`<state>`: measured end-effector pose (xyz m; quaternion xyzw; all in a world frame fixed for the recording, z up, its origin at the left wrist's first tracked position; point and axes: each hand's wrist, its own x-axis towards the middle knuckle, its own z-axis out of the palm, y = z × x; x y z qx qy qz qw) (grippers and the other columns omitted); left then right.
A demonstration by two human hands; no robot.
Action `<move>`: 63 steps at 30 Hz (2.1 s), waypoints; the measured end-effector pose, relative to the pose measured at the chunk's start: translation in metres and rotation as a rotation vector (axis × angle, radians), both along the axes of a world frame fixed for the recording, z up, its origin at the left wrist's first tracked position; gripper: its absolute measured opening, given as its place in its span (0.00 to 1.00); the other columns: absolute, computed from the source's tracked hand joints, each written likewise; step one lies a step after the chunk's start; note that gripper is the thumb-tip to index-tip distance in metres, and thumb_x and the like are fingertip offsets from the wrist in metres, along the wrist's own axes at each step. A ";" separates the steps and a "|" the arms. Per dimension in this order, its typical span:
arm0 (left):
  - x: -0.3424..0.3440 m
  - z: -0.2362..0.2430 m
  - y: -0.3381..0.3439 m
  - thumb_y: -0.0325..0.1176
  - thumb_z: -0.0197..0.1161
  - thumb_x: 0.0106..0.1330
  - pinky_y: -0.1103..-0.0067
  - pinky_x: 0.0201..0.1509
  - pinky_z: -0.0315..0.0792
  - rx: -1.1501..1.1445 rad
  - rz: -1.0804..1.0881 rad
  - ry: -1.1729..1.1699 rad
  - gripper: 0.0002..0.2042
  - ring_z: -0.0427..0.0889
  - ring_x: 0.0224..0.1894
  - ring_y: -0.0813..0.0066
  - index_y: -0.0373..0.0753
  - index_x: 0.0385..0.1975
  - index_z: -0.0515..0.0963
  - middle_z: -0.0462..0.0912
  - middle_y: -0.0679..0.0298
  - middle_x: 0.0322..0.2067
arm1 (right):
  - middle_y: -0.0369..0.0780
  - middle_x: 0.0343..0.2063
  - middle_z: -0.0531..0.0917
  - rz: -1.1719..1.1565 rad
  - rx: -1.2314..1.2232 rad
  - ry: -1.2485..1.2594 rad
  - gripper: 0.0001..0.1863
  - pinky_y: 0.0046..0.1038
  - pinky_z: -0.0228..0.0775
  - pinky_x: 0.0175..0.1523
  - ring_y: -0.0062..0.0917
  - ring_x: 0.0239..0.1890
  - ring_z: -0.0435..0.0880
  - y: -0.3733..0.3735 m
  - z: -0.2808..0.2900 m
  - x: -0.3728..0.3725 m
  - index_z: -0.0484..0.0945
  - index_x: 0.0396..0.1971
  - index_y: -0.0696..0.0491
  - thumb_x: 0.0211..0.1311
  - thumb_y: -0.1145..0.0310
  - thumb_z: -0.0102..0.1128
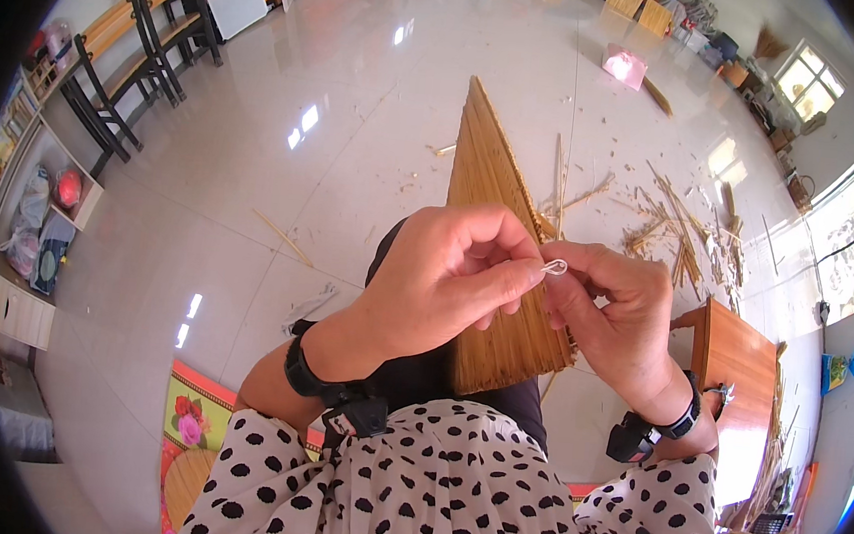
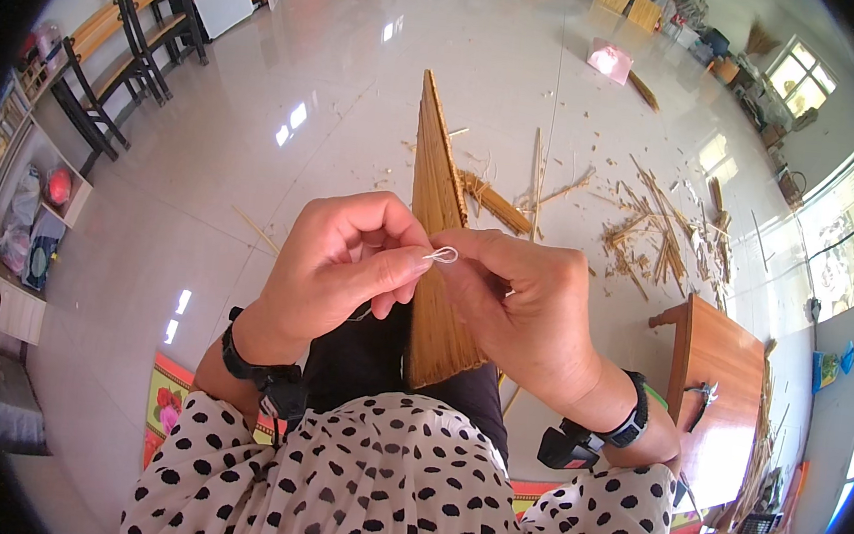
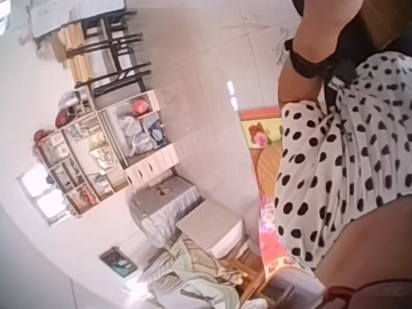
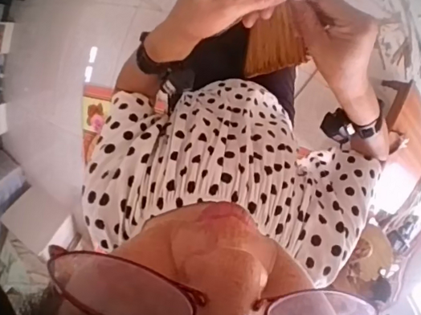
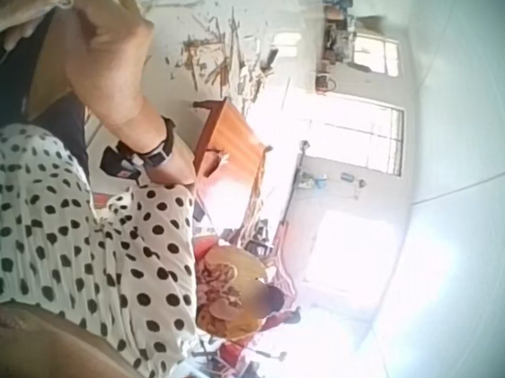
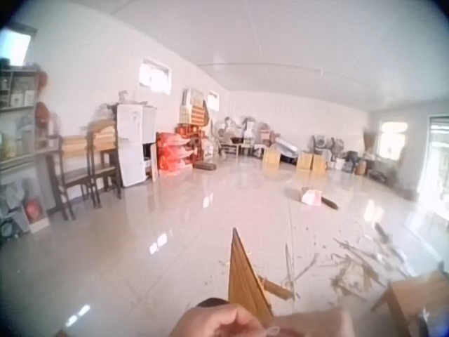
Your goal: The person sits on the floor and weaves a white string through the edge of a rectangular bamboo mat. They tie knots to secure the string, cut the excess with scissors, and continue threading the string along the mat's edge.
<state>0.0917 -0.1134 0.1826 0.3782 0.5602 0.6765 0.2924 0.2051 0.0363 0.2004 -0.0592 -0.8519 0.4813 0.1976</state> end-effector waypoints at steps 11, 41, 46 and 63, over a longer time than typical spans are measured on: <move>0.000 -0.009 0.004 0.28 0.60 0.64 0.88 0.19 0.64 0.018 -0.044 -0.038 0.05 0.71 0.17 0.88 0.32 0.29 0.75 0.76 0.68 0.20 | 0.33 0.18 0.78 0.072 0.006 0.017 0.12 0.14 0.67 0.25 0.09 0.20 0.74 0.005 0.001 0.005 0.81 0.39 0.60 0.53 0.81 0.58; 0.007 -0.013 0.002 0.25 0.59 0.65 0.89 0.22 0.65 -0.034 -0.138 -0.017 0.04 0.71 0.18 0.87 0.34 0.29 0.74 0.76 0.67 0.22 | 0.42 0.33 0.83 0.041 -0.262 -0.015 0.05 0.12 0.62 0.22 0.14 0.17 0.76 0.010 0.018 0.009 0.72 0.36 0.56 0.68 0.72 0.46; 0.010 -0.026 0.001 0.26 0.59 0.65 0.89 0.23 0.66 -0.067 -0.163 -0.068 0.03 0.72 0.19 0.87 0.34 0.30 0.74 0.76 0.67 0.22 | 0.38 0.21 0.81 0.046 -0.392 -0.065 0.07 0.12 0.56 0.20 0.17 0.15 0.77 0.022 0.018 0.013 0.71 0.37 0.52 0.70 0.67 0.45; 0.013 -0.042 0.000 0.23 0.60 0.63 0.88 0.24 0.68 -0.074 -0.183 -0.140 0.02 0.74 0.21 0.86 0.33 0.32 0.74 0.77 0.68 0.22 | 0.33 0.12 0.69 0.005 -0.369 -0.043 0.07 0.16 0.59 0.20 0.16 0.12 0.67 0.025 0.014 0.003 0.72 0.36 0.57 0.67 0.72 0.45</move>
